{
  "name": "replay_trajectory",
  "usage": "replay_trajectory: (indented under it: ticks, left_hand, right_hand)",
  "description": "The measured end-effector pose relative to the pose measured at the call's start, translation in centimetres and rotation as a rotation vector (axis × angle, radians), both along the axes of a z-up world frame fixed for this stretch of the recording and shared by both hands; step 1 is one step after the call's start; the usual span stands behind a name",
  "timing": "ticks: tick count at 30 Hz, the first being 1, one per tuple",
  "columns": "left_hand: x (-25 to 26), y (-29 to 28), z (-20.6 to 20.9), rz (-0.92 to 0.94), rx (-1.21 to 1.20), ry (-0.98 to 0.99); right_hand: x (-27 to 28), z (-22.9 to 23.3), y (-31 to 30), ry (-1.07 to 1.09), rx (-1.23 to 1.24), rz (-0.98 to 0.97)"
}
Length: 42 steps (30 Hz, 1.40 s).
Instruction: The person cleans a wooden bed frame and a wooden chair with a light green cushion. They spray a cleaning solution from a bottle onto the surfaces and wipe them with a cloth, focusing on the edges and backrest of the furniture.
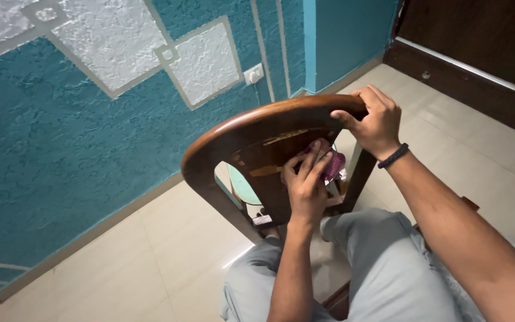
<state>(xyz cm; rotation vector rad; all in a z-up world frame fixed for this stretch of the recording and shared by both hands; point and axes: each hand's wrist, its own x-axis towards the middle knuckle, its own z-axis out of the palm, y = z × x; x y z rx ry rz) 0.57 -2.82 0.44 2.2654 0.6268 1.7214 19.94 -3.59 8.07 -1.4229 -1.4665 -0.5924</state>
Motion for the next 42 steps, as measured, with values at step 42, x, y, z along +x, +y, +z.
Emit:
replay_trajectory:
  ticks: [42]
  left_hand:
    - [0.5, 14.2, 3.3, 0.364, 0.159, -0.013]
  right_hand:
    - [6.1, 6.5, 14.7, 0.194, -0.286, 0.069]
